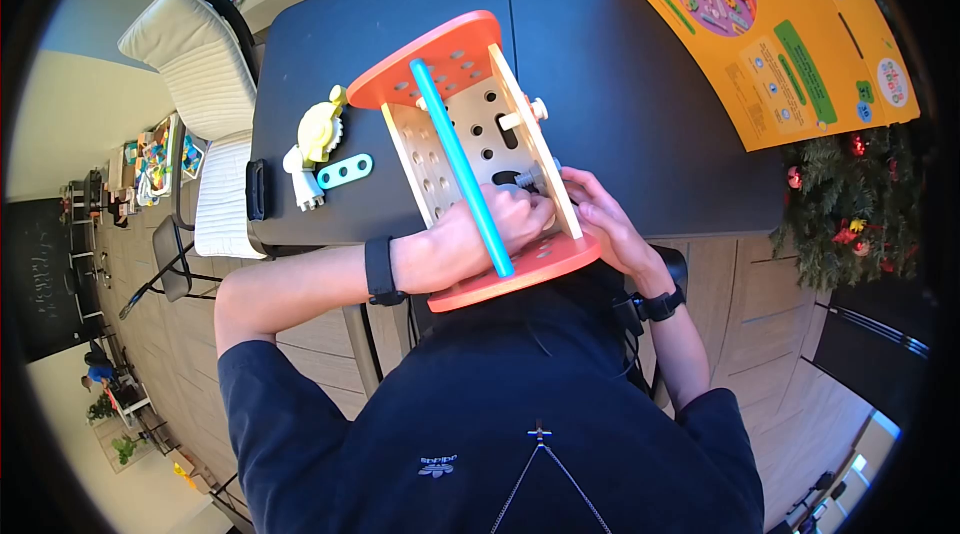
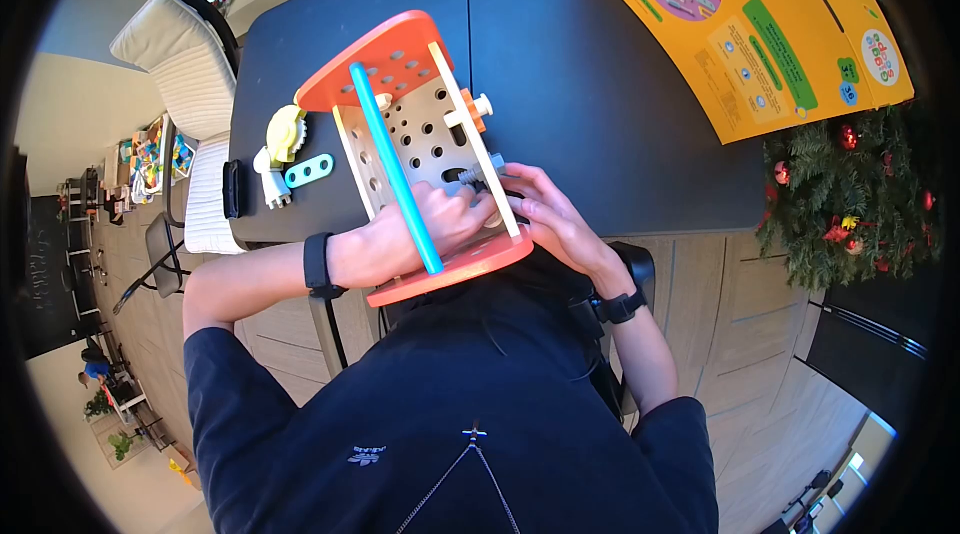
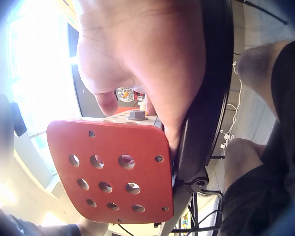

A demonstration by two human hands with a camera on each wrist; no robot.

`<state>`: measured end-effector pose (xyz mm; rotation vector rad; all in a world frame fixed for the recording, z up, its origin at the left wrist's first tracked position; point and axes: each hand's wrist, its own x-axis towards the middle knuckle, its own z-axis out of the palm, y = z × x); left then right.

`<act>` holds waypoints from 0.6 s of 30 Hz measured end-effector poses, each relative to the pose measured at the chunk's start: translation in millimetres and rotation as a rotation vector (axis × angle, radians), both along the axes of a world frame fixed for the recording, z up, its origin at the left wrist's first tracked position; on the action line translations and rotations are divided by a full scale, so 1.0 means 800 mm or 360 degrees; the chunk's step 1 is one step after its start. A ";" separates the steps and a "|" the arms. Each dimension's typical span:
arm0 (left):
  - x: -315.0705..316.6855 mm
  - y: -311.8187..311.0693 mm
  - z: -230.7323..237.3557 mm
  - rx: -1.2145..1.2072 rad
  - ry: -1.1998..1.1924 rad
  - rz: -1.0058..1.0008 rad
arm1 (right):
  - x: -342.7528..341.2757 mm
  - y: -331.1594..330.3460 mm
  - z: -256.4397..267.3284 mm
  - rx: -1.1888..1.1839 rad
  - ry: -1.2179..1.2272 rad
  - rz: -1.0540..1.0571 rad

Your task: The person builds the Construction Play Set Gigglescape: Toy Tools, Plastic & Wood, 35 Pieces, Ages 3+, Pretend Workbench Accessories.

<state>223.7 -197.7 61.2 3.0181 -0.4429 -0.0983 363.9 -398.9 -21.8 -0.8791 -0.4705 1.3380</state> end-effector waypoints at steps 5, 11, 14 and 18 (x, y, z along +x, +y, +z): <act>-0.003 0.007 -0.006 -0.0090 0.0072 0.0077 | -0.001 0.001 0.002 0.0000 0.0024 0.0001; 0.005 0.005 -0.019 -0.0137 0.0093 0.0036 | -0.001 0.001 0.004 -0.0009 -0.0026 -0.0007; 0.002 0.002 -0.018 -0.0003 -0.0011 -0.0012 | -0.001 0.000 0.005 -0.0025 -0.0062 -0.0011; -0.007 0.000 -0.012 0.0222 -0.0115 -0.0045 | -0.002 0.000 0.007 -0.0022 -0.0023 -0.0009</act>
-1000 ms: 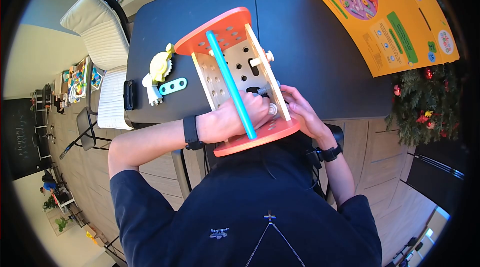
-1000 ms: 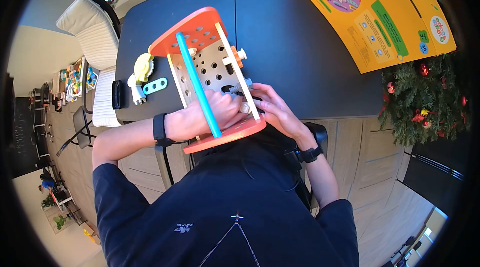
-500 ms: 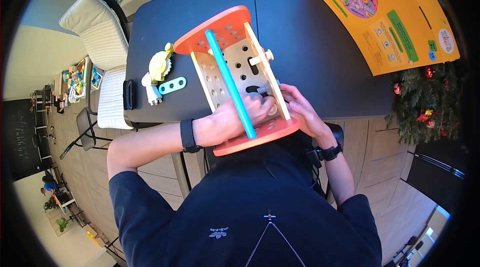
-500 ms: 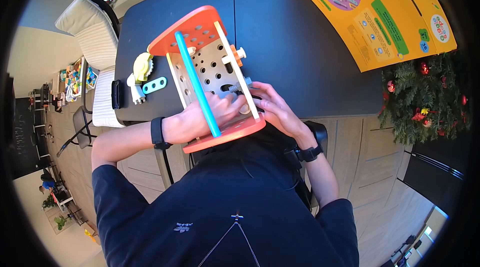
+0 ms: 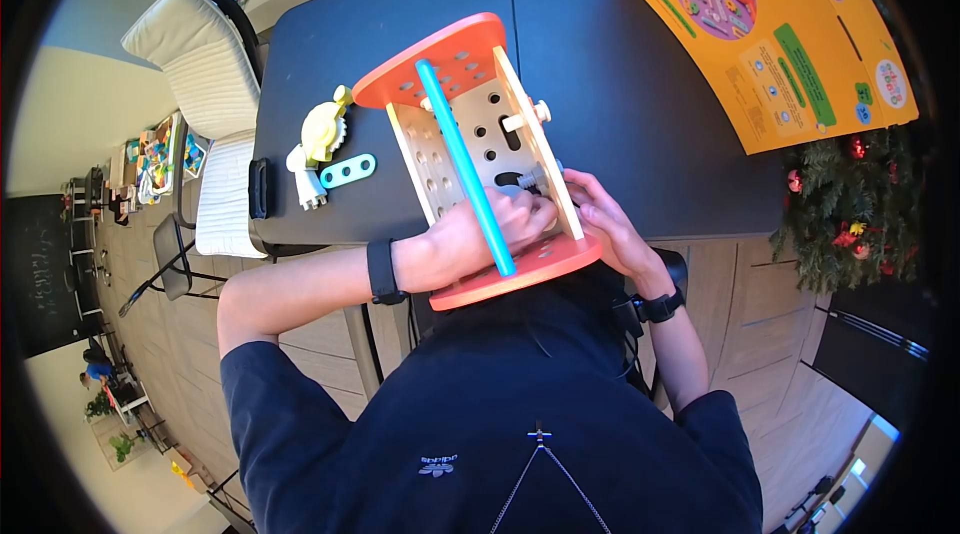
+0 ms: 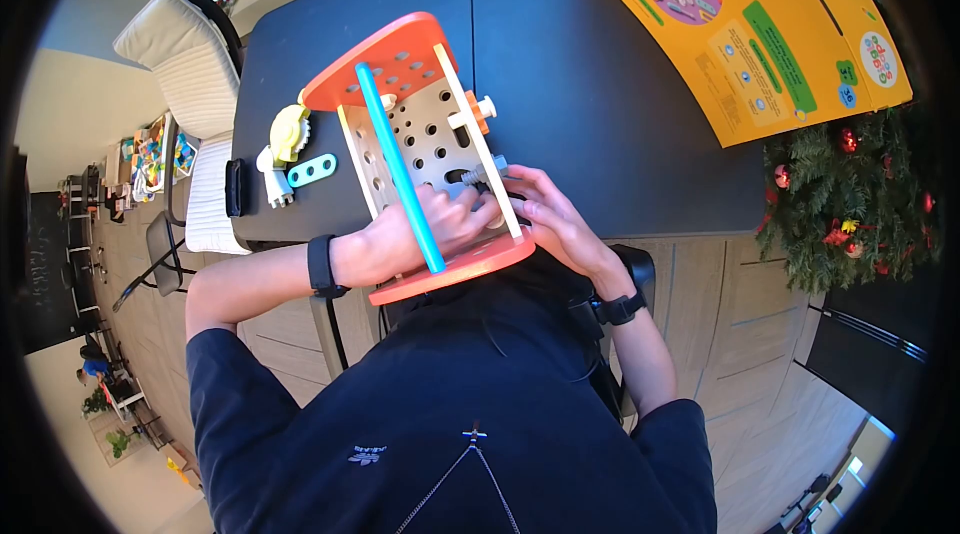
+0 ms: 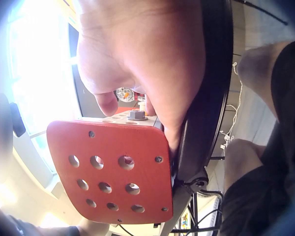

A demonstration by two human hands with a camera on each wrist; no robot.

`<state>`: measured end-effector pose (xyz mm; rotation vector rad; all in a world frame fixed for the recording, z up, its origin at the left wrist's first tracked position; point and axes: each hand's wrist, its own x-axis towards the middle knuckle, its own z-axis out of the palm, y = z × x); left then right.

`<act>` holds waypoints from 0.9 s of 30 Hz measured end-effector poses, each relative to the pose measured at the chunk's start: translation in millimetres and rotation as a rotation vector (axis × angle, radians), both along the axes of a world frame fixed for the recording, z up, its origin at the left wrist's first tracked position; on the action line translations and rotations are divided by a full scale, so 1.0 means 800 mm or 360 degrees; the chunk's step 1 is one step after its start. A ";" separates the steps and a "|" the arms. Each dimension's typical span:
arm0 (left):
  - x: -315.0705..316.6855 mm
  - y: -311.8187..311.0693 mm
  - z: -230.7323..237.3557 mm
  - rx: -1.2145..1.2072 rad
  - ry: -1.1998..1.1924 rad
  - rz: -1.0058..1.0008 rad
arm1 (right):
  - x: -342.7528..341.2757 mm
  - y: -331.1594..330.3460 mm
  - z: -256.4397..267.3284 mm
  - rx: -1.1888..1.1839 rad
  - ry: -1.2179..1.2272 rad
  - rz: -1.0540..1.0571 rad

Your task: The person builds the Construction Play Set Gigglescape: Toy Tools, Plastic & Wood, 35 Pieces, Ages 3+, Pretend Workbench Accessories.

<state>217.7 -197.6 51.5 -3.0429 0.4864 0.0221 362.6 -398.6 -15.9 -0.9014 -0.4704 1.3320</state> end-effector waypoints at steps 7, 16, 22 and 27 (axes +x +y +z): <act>0.013 0.005 0.003 -0.0312 0.0342 0.0101 | -0.001 0.000 -0.005 -0.0001 0.0016 0.0000; 0.007 0.001 -0.001 0.0063 -0.0101 -0.0149 | 0.000 -0.001 -0.007 0.0005 0.0011 0.0010; 0.008 0.007 0.001 -0.0027 0.0010 -0.0117 | 0.001 -0.001 -0.008 0.0013 0.0051 0.0004; 0.015 -0.001 0.001 -0.0192 0.0247 0.0031 | 0.000 -0.001 -0.009 0.0012 0.0036 -0.0003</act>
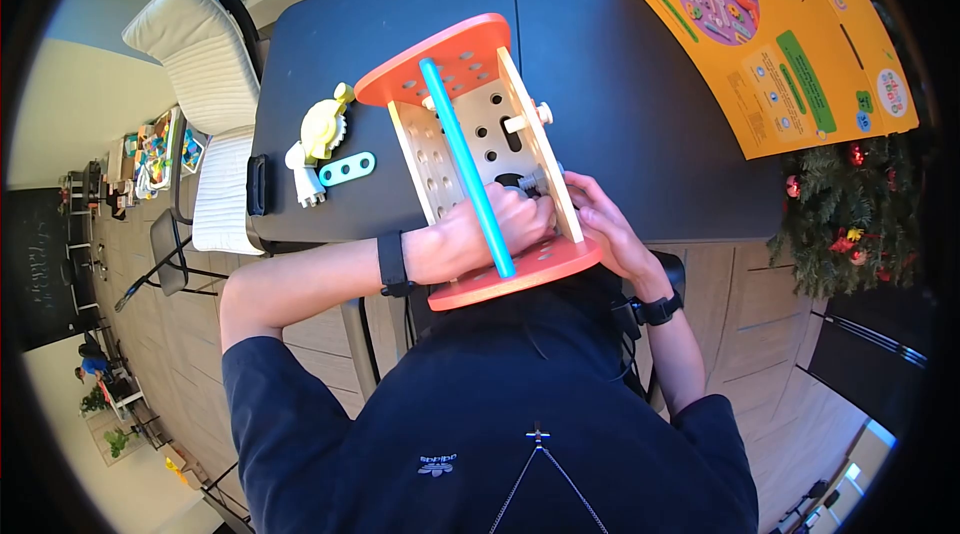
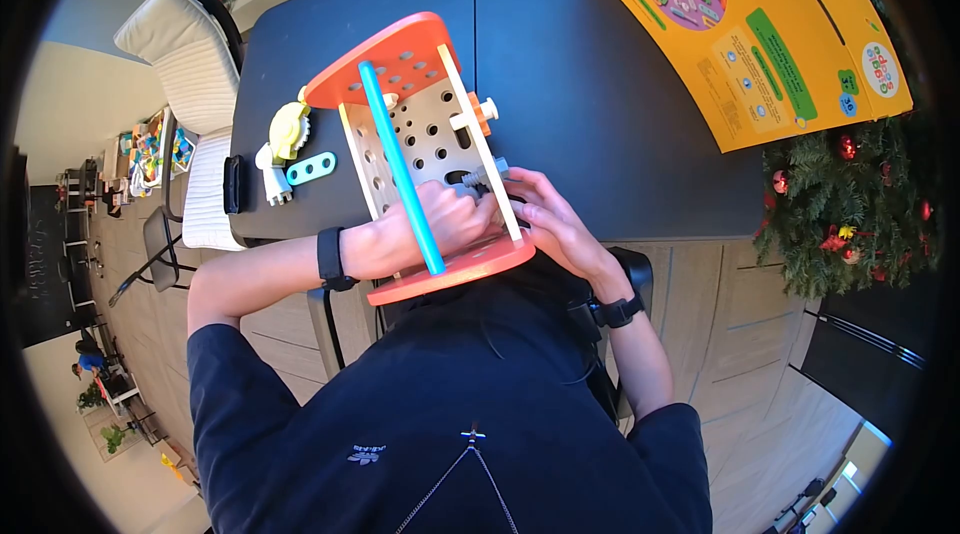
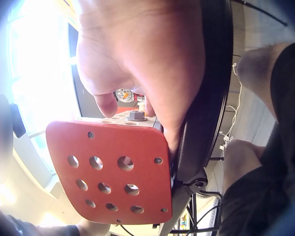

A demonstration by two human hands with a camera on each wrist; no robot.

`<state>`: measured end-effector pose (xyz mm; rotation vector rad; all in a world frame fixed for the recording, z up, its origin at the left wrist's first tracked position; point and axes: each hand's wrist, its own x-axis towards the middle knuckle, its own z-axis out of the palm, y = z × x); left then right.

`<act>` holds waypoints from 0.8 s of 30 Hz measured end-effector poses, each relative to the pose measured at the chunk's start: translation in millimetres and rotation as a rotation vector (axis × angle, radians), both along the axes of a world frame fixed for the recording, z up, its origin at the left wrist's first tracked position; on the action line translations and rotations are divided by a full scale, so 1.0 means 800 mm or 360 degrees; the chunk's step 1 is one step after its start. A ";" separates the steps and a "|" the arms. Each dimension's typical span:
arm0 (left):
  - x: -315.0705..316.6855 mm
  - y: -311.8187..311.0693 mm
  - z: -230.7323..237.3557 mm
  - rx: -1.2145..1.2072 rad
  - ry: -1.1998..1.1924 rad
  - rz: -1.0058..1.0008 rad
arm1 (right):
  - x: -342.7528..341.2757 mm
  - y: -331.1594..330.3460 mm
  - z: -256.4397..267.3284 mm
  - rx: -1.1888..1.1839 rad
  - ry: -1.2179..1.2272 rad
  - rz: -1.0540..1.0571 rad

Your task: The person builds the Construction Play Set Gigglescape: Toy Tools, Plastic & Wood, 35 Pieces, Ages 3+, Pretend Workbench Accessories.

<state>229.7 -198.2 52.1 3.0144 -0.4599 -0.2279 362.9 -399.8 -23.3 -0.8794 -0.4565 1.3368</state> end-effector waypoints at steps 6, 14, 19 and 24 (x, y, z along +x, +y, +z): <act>-0.005 0.003 -0.010 -0.0028 -0.0137 0.0004 | -0.002 0.000 0.004 -0.0013 -0.0036 -0.0001; -0.008 0.019 0.000 -0.0031 -0.0245 -0.0069 | -0.002 -0.001 0.001 0.0014 0.0066 -0.0021; -0.007 0.008 -0.005 -0.0047 -0.0154 0.0021 | -0.002 0.000 0.000 0.0021 0.0041 -0.0021; -0.002 0.007 -0.016 -0.0066 -0.0198 -0.0005 | -0.001 -0.001 0.002 -0.0012 -0.0010 0.0000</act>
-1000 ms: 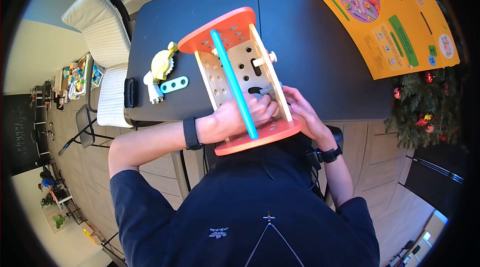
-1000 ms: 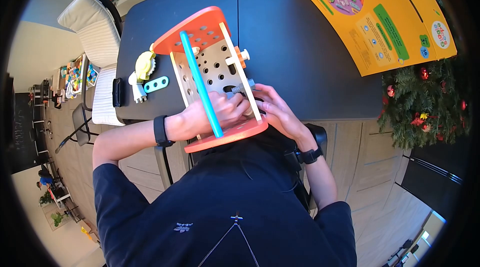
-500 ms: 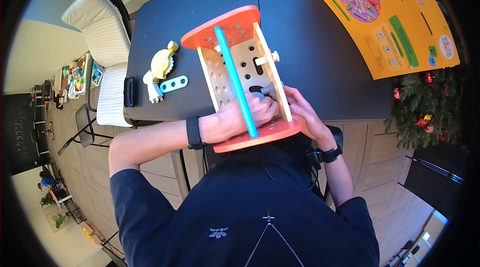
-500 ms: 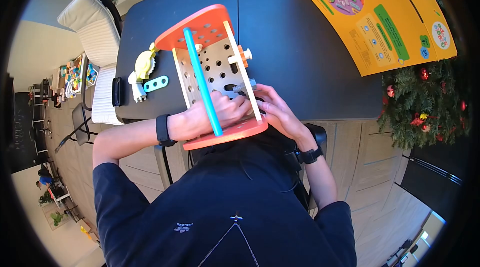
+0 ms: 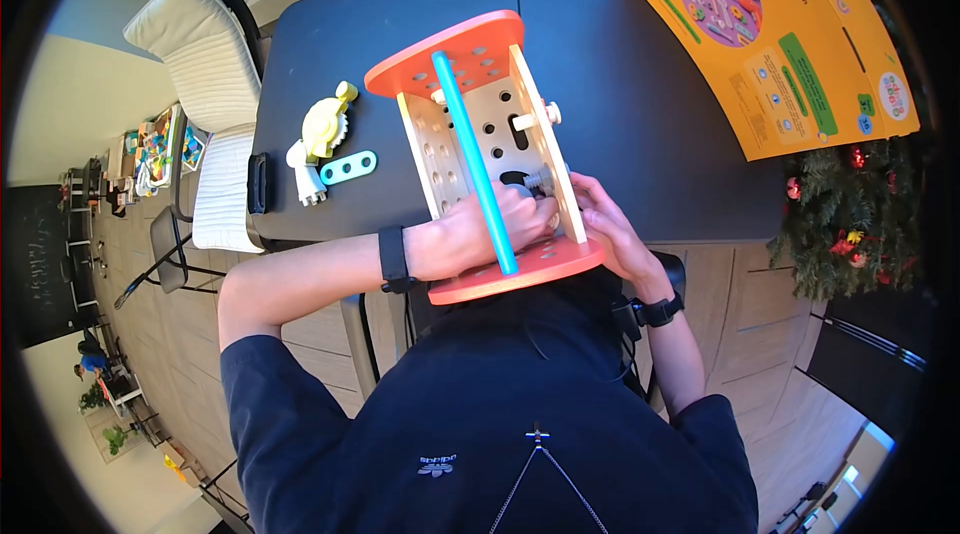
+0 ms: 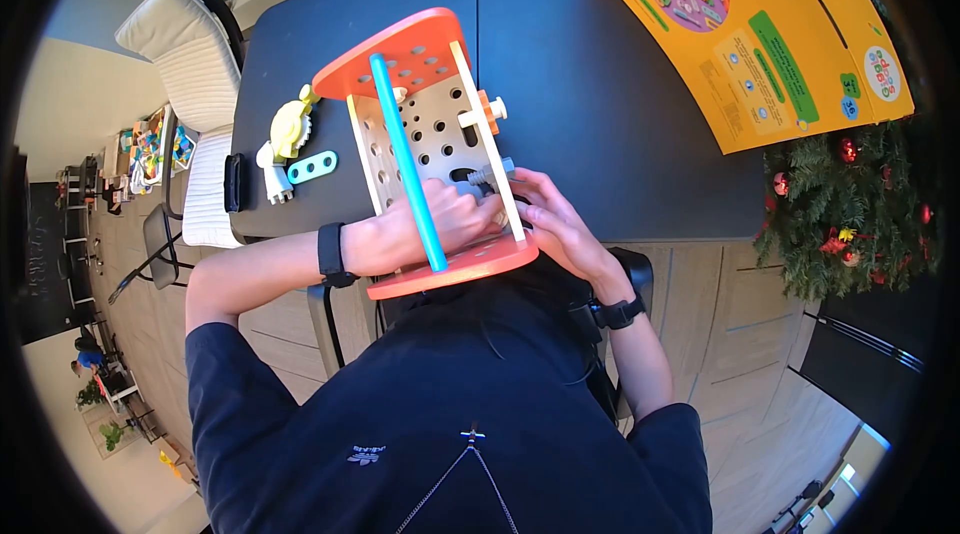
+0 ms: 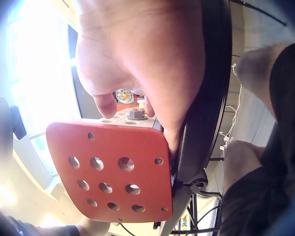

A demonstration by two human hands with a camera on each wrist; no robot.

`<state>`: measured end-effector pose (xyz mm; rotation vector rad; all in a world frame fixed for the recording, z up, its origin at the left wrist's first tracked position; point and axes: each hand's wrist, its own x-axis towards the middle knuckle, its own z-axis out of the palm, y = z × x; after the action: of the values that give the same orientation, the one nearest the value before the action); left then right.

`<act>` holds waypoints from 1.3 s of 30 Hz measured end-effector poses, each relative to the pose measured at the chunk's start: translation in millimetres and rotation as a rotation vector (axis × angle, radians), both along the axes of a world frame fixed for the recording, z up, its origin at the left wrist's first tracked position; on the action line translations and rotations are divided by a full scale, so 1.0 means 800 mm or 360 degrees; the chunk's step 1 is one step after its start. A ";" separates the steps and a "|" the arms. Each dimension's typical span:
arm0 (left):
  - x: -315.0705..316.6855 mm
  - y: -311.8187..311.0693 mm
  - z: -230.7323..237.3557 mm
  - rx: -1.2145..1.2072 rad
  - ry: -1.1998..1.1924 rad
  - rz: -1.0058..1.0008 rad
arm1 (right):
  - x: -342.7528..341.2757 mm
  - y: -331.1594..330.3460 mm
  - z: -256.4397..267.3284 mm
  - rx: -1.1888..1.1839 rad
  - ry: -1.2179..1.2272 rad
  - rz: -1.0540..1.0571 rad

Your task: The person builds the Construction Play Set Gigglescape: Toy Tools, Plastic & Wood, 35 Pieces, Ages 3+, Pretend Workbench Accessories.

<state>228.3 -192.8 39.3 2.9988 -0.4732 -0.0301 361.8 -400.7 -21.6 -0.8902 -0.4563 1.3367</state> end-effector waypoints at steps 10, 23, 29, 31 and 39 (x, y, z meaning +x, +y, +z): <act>0.000 0.010 0.009 0.0144 -0.0137 -0.0198 | 0.000 0.000 0.002 0.0006 0.0002 0.0004; 0.001 0.008 0.006 0.0160 -0.0015 -0.0170 | 0.000 0.000 0.004 0.0011 0.0018 -0.0015; -0.006 0.008 0.006 0.0349 -0.0119 -0.0196 | 0.001 0.001 0.006 0.0004 0.0018 0.0012; -0.007 0.007 0.005 0.0370 -0.0150 -0.0196 | 0.002 0.001 0.000 0.0009 -0.0011 0.0022; -0.003 0.011 0.009 0.0448 -0.0238 -0.0299 | 0.001 0.001 0.003 -0.0003 0.0020 0.0010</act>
<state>225.6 -183.9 46.8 3.2319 -0.8312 0.1240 362.6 -400.1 -18.9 -0.8824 -0.4485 1.3477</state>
